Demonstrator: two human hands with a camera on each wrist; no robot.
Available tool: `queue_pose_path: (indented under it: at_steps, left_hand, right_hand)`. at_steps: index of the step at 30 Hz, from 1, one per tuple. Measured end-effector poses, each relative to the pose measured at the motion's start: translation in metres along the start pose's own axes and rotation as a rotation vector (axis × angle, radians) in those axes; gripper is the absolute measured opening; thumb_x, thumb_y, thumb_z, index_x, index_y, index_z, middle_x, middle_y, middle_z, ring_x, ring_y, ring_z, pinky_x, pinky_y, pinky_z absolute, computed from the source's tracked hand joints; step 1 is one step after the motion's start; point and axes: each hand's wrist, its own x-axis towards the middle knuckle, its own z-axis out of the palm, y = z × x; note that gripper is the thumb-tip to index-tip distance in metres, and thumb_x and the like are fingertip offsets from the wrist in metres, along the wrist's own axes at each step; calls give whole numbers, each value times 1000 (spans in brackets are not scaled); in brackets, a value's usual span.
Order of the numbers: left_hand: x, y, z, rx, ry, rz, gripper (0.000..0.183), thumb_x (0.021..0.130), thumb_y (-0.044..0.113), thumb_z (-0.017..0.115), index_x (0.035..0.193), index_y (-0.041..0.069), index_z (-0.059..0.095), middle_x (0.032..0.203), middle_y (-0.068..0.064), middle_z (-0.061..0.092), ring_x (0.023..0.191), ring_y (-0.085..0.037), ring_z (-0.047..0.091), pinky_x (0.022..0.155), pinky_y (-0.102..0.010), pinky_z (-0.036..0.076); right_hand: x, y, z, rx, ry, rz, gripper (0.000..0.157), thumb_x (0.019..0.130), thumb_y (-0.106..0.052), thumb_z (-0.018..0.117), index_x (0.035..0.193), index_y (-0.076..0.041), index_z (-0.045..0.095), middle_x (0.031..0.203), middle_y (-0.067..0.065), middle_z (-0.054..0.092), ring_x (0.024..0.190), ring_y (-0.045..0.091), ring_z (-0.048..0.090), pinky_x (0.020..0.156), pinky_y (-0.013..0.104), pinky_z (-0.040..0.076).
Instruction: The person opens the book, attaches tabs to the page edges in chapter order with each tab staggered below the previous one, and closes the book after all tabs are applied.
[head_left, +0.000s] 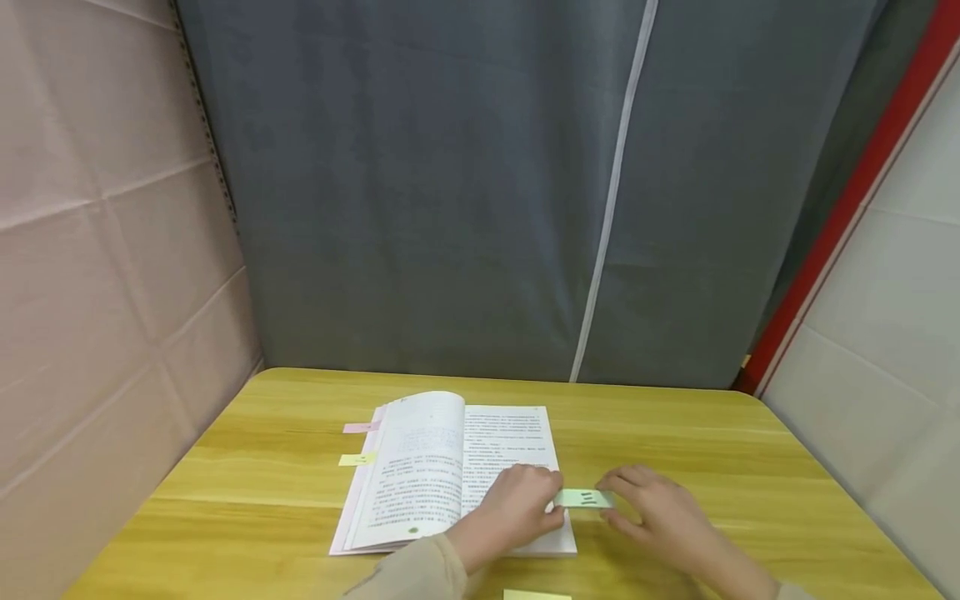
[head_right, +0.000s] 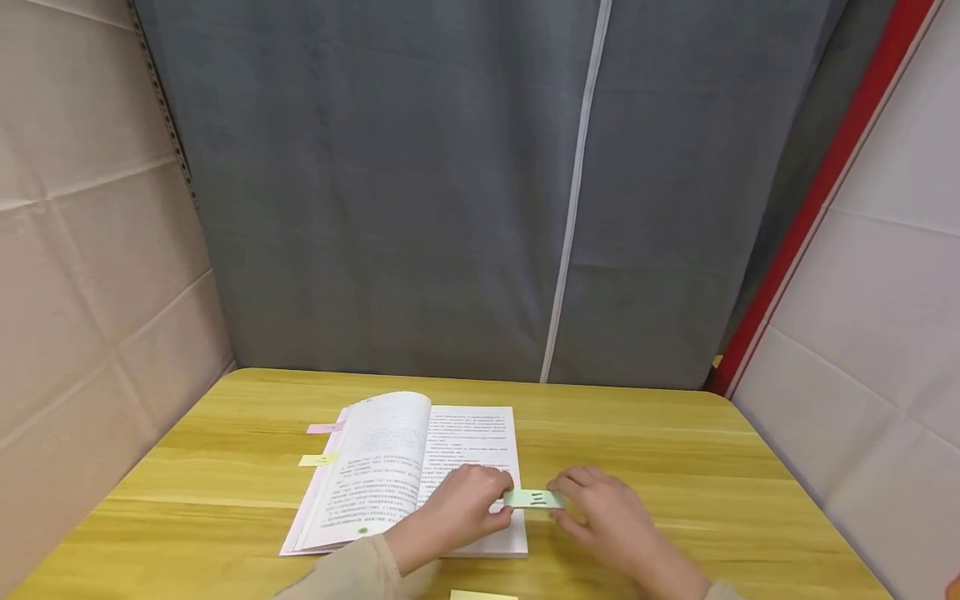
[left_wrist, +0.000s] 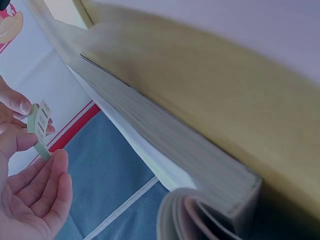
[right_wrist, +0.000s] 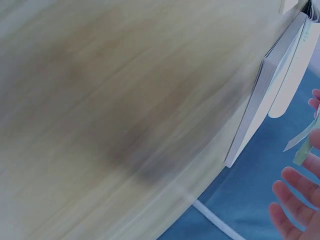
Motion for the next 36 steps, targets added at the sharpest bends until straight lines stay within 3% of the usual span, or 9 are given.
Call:
queue_pose_path:
  at_steps: [10, 21, 31, 36]
  left_hand:
    - [-10, -1, -4, 0, 26, 5, 14, 68, 22, 67, 63, 17, 54, 53, 12, 40, 43, -3, 32, 38, -15, 25]
    - [-12, -1, -2, -2, 29, 19, 15, 67, 22, 67, 62, 16, 54, 53, 12, 41, 43, -2, 33, 38, -14, 27]
    - [-11, 2, -2, 12, 67, 45, 13, 66, 22, 68, 63, 17, 56, 54, 12, 40, 43, -1, 32, 37, -14, 26]
    - [-10, 2, -1, 9, 70, 37, 14, 66, 24, 68, 64, 18, 55, 54, 13, 40, 44, -1, 32, 38, -14, 26]
  right_hand:
    - [3, -10, 3, 18, 117, -54, 23, 71, -37, 70, 86, -21, 63, 88, -14, 56, 76, 4, 52, 57, 27, 46]
    - [6, -15, 2, 14, 219, -120, 13, 73, -30, 69, 79, -19, 65, 85, -11, 58, 73, 6, 53, 53, 24, 46]
    - [5, -15, 0, 26, 222, -100, 18, 69, -21, 73, 73, -24, 56, 75, -17, 51, 64, -1, 46, 49, 17, 40]
    - [3, -14, 1, 6, 255, -131, 14, 74, -26, 70, 71, -22, 57, 73, -17, 51, 62, -1, 44, 49, 15, 38]
